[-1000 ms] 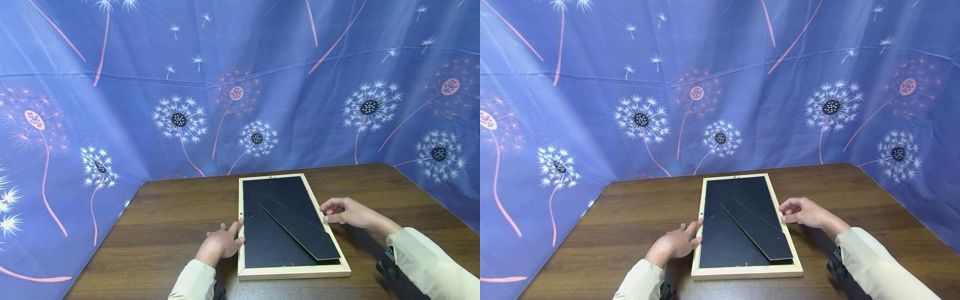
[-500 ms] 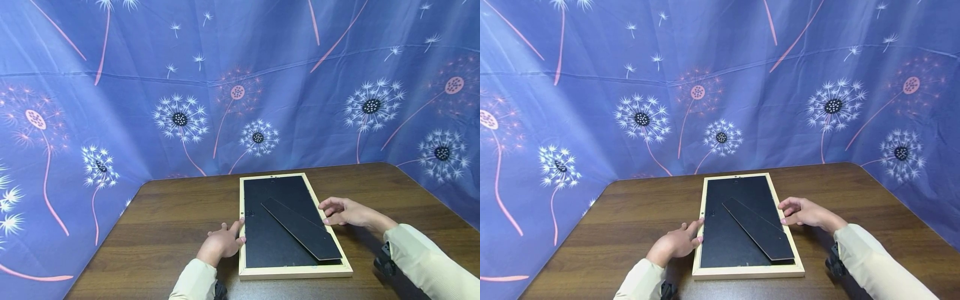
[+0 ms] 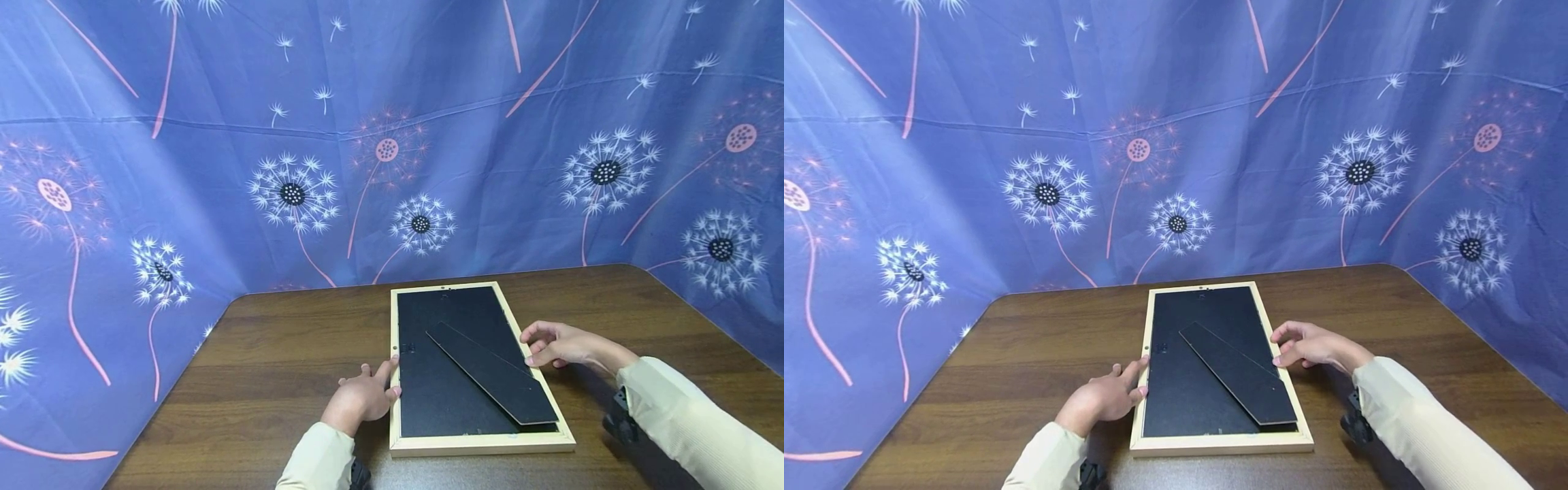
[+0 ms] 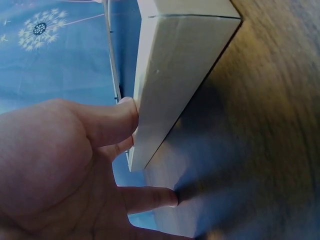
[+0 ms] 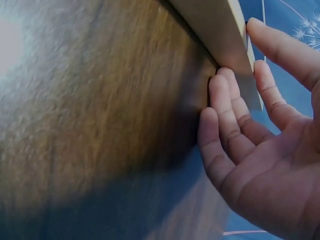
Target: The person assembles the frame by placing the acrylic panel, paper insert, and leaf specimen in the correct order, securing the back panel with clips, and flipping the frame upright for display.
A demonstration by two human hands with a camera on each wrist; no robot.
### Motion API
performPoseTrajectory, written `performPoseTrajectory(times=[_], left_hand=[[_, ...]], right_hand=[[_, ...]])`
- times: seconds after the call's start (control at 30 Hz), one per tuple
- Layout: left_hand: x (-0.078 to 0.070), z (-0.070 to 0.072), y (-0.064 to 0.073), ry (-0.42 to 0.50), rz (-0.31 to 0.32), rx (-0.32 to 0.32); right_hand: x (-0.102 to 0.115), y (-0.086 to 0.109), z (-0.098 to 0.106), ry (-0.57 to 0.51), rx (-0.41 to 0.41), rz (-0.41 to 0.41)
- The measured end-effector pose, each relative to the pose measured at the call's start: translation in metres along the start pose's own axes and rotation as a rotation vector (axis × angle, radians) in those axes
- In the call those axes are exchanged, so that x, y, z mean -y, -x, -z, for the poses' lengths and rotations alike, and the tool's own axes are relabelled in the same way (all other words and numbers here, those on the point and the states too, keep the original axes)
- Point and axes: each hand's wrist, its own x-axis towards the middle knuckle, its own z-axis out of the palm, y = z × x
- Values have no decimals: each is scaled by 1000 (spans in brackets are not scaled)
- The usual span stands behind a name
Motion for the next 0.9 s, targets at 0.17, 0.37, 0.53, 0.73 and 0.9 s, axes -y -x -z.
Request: performPoseTrajectory(times=[0.17,0.37,0.53,0.73,0.9], left_hand=[[0,1,1,8,-1,-3],[0,2,1,-11,8,1],[1,3,1,-21,13,5],[3,4,1,-19,23,11],[3,5,1,-15,23,18]], right_hand=[[6,-2,1,26,26,-31],[17,-3,-2,107,0,-77],[28,-3,-7,170,-11,-72],[35,-7,-12,178,-9,-37],[36,-10,-15,147,16,8]])
